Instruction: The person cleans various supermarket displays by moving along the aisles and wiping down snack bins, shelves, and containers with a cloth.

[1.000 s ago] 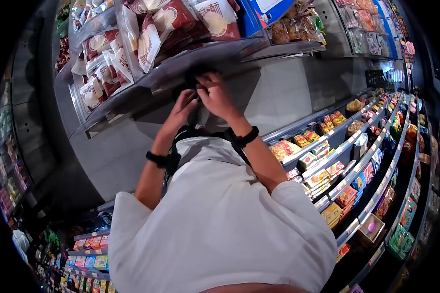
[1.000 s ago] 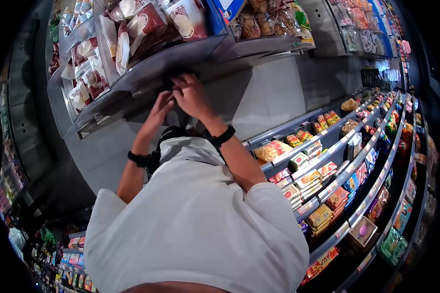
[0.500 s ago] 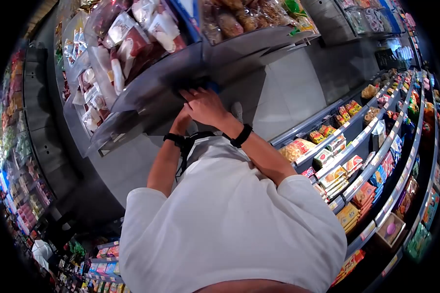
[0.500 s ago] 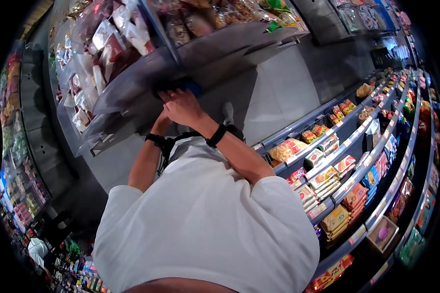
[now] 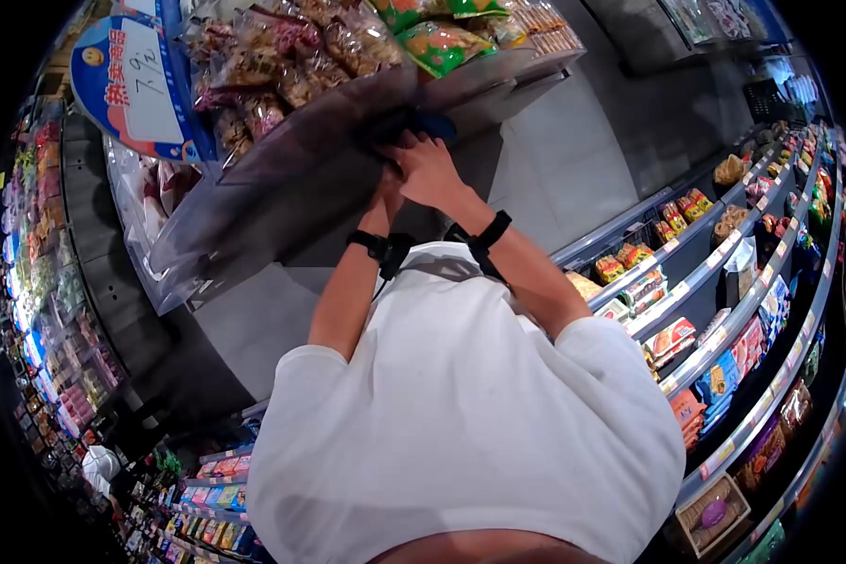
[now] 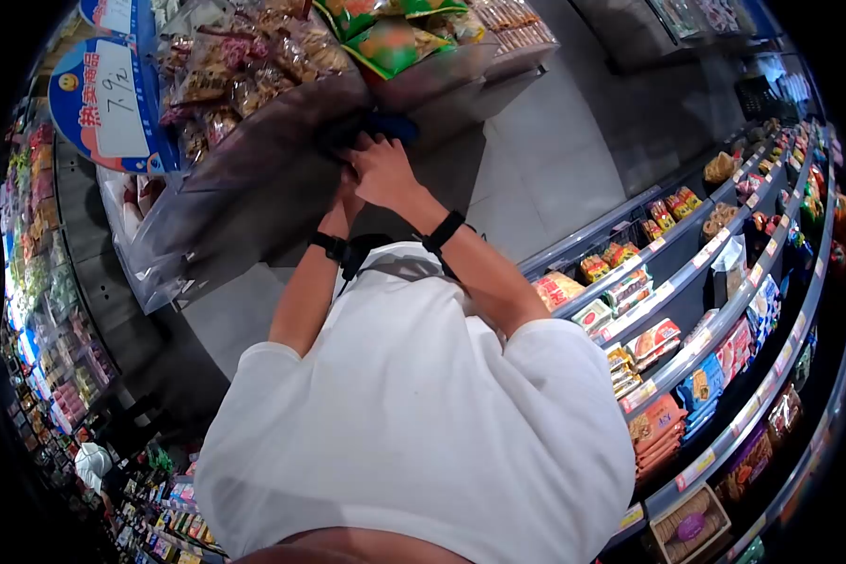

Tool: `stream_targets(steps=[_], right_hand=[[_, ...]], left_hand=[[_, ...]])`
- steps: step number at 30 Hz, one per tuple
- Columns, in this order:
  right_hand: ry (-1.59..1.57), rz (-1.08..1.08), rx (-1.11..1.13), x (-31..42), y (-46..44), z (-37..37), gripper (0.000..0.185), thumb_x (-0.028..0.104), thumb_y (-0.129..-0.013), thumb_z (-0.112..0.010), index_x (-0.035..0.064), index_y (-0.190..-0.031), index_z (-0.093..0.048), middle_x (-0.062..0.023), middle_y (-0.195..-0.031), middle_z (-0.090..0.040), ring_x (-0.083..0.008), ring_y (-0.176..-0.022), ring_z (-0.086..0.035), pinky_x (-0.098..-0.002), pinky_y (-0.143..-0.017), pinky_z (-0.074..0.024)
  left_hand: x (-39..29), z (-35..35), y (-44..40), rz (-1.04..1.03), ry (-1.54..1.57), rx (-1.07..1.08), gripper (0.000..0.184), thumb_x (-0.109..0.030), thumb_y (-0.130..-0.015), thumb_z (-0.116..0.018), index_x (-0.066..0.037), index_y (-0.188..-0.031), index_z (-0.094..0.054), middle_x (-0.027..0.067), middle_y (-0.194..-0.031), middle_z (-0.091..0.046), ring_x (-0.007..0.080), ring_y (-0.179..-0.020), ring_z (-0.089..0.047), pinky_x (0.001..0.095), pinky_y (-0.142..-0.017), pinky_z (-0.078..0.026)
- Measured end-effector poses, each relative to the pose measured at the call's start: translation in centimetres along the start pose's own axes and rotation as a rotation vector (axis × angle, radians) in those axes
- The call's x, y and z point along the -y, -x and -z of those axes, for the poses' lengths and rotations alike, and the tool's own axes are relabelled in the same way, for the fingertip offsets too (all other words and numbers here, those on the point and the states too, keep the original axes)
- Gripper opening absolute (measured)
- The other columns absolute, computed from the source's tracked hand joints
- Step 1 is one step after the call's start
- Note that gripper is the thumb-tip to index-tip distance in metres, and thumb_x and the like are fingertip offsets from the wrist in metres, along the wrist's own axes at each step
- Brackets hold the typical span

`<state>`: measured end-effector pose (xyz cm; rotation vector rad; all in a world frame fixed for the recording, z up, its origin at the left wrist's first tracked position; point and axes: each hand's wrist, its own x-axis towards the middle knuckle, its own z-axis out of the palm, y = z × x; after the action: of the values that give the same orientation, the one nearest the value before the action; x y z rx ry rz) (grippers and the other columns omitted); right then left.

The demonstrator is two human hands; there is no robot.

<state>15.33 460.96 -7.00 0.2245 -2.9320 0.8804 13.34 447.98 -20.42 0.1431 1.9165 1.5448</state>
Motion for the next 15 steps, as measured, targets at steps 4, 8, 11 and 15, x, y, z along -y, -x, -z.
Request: stream_targets(steps=[4, 8, 11, 15], right_hand=[[-0.074, 0.064, -0.066, 0.9, 0.5, -0.4, 0.042, 0.026, -0.084, -0.062, 0.0191, -0.125, -0.063, -0.013, -0.111, -0.054, -0.0331, -0.108, -0.051, -0.0468, -0.092, -0.038], [-0.192, 0.318, 0.07, 3.4, 0.7, -0.9, 0.048, 0.033, -0.085, -0.066, 0.0203, -0.131, -0.059, -0.0116, -0.111, -0.054, -0.0327, -0.111, -0.05, -0.0477, -0.101, -0.0355], [-0.231, 0.46, 0.162, 5.0, -0.2, -1.3, 0.056, 0.025, -0.082, -0.066, 0.0287, -0.137, -0.054, -0.015, -0.128, -0.052, -0.0347, -0.124, -0.045, -0.0522, -0.109, -0.0307], [-0.173, 0.502, 0.227, 6.3, -1.3, -3.0, 0.062, 0.018, -0.08, -0.065, 0.0292, -0.139, -0.052, -0.0159, -0.135, -0.049, -0.0365, -0.128, -0.042, -0.0508, -0.112, -0.0291]], left_hand=[[3.2, 1.3, -0.8, -0.456, 0.006, -0.123, 0.04, -0.027, -0.104, -0.044, -0.006, -0.137, -0.041, 0.0062, -0.13, -0.05, 0.0155, -0.116, -0.052, 0.0326, -0.096, -0.046], [1.3, 6.4, 6.4, -0.341, 0.232, -0.268, 0.036, -0.023, -0.103, -0.046, -0.001, -0.13, -0.053, 0.0075, -0.123, -0.058, 0.0162, -0.109, -0.057, 0.0324, -0.094, -0.048], [2.4, 10.0, 10.4, -0.25, 0.34, -0.69, 0.035, -0.015, -0.099, -0.049, 0.003, -0.127, -0.055, 0.0101, -0.123, -0.06, 0.0172, -0.11, -0.056, 0.0323, -0.098, -0.044], [-4.6, 10.3, 14.1, -0.47, 0.348, -0.77, 0.036, -0.009, -0.096, -0.044, 0.006, -0.128, -0.053, 0.0101, -0.121, -0.061, 0.0182, -0.109, -0.057, 0.0317, -0.1, -0.042]])
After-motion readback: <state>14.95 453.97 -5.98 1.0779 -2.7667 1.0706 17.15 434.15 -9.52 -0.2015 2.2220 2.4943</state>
